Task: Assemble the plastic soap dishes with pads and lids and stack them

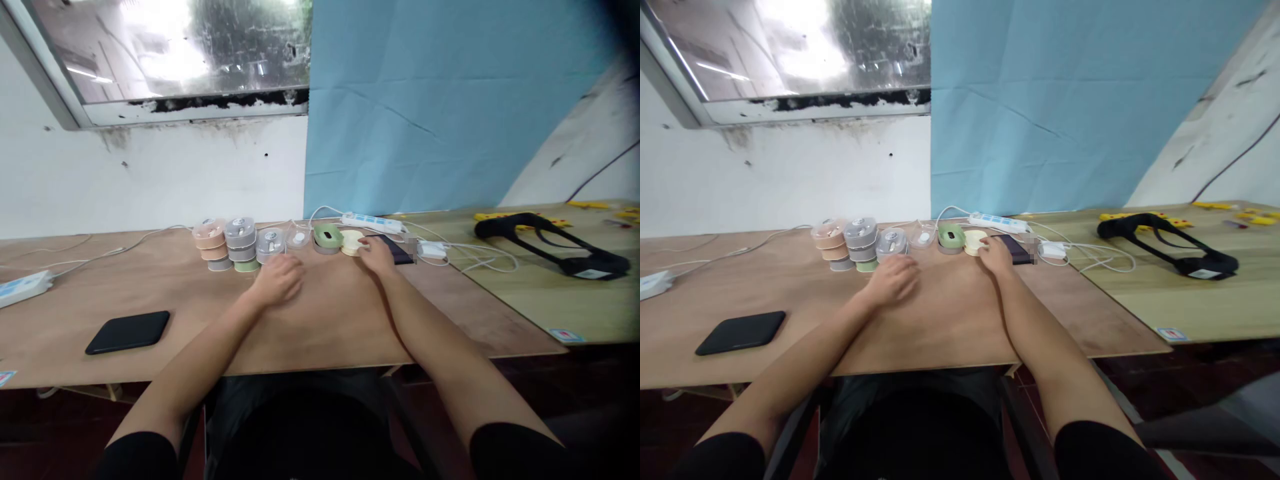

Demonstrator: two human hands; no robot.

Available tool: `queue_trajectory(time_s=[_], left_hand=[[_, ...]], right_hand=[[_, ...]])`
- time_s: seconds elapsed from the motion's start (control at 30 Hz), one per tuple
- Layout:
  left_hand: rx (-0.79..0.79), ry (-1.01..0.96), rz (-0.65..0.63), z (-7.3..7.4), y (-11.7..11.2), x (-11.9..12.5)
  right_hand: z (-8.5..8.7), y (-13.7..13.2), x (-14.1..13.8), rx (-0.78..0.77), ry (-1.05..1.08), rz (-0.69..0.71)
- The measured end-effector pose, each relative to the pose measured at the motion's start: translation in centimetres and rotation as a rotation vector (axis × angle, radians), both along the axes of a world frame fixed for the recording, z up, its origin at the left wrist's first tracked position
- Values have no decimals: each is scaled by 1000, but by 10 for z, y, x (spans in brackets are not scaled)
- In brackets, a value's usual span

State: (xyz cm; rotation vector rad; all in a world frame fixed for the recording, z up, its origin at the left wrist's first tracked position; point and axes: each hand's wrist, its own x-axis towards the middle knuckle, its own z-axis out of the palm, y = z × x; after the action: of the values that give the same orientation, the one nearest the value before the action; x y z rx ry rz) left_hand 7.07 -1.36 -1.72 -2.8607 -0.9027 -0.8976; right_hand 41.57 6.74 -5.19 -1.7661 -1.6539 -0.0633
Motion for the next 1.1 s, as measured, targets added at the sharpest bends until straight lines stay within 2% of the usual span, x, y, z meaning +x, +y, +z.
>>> queue_trajectory(time_s=[0.03,0.07,0.13,0.2,0.37,0.53,0.83,0.97,1.1], left_hand=[[1,87,-68,-4,-2,17],[6,127,-82,-7,-3,32],[-20,162,-28,-15,2,52],[-122,153,51,-23,12,61],[-434,-31,215,-36,42,60],[-608,-267,321,-37,52,65],[-694,-358,360,-34,55,68],[-698,-445,346,-33,58,66],[-687,-495,385,-33,61,61]], right_hand=[[-1,0,-2,-35,-9,7],[-2,1,-4,-66,-21,16],[-4,3,-5,-93,-46,39],[-6,5,-4,-79,-70,68],[-11,10,1,-41,-87,99],[-11,11,1,-18,-77,73],[-9,10,1,78,-16,27],[-7,9,2,160,46,13],[-1,7,2,267,130,-3]])
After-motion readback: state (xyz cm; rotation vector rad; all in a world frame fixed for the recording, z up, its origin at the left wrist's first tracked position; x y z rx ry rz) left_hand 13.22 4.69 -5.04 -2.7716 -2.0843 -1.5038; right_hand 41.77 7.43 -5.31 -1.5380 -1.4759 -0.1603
